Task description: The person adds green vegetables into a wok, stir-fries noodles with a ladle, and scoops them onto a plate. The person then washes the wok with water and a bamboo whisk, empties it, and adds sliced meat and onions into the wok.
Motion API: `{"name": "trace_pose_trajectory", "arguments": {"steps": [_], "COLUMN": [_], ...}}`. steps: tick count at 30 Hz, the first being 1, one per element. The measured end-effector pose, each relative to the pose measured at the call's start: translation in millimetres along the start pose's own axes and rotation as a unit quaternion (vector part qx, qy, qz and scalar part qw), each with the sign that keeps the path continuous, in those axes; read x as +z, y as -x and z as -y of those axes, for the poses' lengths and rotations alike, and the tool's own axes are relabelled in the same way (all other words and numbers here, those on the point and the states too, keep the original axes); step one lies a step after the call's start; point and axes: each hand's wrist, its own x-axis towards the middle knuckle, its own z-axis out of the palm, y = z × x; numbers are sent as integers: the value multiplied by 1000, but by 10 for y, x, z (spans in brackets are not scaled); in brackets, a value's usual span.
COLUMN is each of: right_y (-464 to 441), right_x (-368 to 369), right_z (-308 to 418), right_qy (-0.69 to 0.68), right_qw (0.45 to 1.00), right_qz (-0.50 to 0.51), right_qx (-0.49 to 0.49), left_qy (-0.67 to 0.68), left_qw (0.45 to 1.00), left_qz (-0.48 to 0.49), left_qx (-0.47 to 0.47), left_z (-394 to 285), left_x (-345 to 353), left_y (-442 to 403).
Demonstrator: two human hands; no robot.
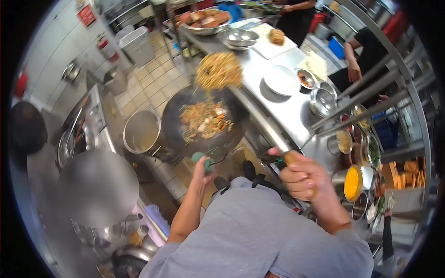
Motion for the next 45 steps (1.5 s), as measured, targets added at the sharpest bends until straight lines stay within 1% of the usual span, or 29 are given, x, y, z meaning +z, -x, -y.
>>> {"name": "trace_pose_trajectory", "arguments": {"steps": [2, 3, 5, 7, 9, 12, 13, 15, 17, 19, 21, 22, 24, 25, 27, 29, 31, 32, 33, 34, 35, 36, 38, 39, 41, 42, 44, 45], "right_y": [-136, -200, -273, -322, -252, -20, 88, 278, 477, 619, 713, 735, 744, 728, 648, 538, 410, 349, 291, 240, 207, 169, 101, 89, 78, 70, 64, 75], "right_x": [-294, -445, -717, -847, -864, -774, -682, -512, -314, -163, -127, -132, -165, -212, -397, -674, -905, -1030, -1150, -1225, -1286, -1315, -1448, -1499, -1582, -1610, -1644, -1610], "right_z": [-1, -5, -11, -26, -3, 82, 112, 177, 265, 361, 470, 530, 667, 729, 882, 1047, 1142, 1172, 1200, 1214, 1214, 1213, 1184, 1167, 1116, 1099, 1060, 1020], "right_qy": [-3, -4, -29, -73, -93, -134, -135, -117, -78, -26, 22, 22, 80, 80, 116, 124, 151, 152, 186, 219, 218, 273, 375, 375, 497, 498, 603, 604], "right_qw": [1000, 1000, 999, 996, 994, 990, 990, 991, 994, 992, 985, 984, 969, 969, 952, 955, 941, 942, 928, 913, 913, 884, 817, 817, 708, 708, 562, 560], "right_qz": [-10, -11, -5, -18, -9, 41, 34, 53, 23, -1, -26, -28, -87, -88, -148, -140, -189, -188, -218, -247, -248, -296, -376, -377, -455, -454, -523, -523], "right_qx": [14, 21, 22, 53, 55, 34, 12, -25, -71, -124, -169, -172, -216, -216, -242, -231, -234, -234, -237, -240, -240, -236, -226, -224, -210, -209, -218, -219], "left_qy": [14, 1, 16, -1, -11, -22, -24, -18, -20, -16, -23, -21, -18, -10, 2, -13, 3, 17, 18, 10, 1, 2, 7, 9, 2, 4, 30, 31], "left_qw": [1000, 999, 1000, 1000, 999, 999, 999, 999, 999, 999, 999, 999, 999, 999, 999, 999, 999, 999, 999, 1000, 999, 1000, 1000, 1000, 999, 999, 998, 998], "left_qz": [25, 29, -21, -22, -28, -29, -30, -30, -41, -21, -24, -12, 0, 5, 9, 12, 11, 10, 10, -7, -25, -24, 7, 6, -34, -35, -54, -53], "left_qx": [-3, -12, -1, -13, 26, 35, 31, 29, 29, 24, 22, 29, 34, 35, 38, 36, 33, 30, 31, 26, 20, 19, -8, -8, -11, -11, -5, -5], "left_z": [-62, -68, -104, -142, -138, -166, -176, -206, -231, -271, -266, -265, -254, -246, -218, -194, -157, -148, -139, -127, -109, -92, -63, -44, -4, 8, 30, 45], "left_x": [93, 148, 226, 296, 379, 446, 431, 418, 503, 493, 522, 537, 523, 488, 448, 438, 307, 232, 207, 182, 151, 90, -54, -64, -95, -75, -18, -45], "left_y": [151, 209, 303, 403, 466, 467, 450, 390, 442, 418, 449, 461, 449, 434, 453, 521, 465, 436, 458, 485, 514, 510, 500, 521, 577, 613, 672, 675]}}
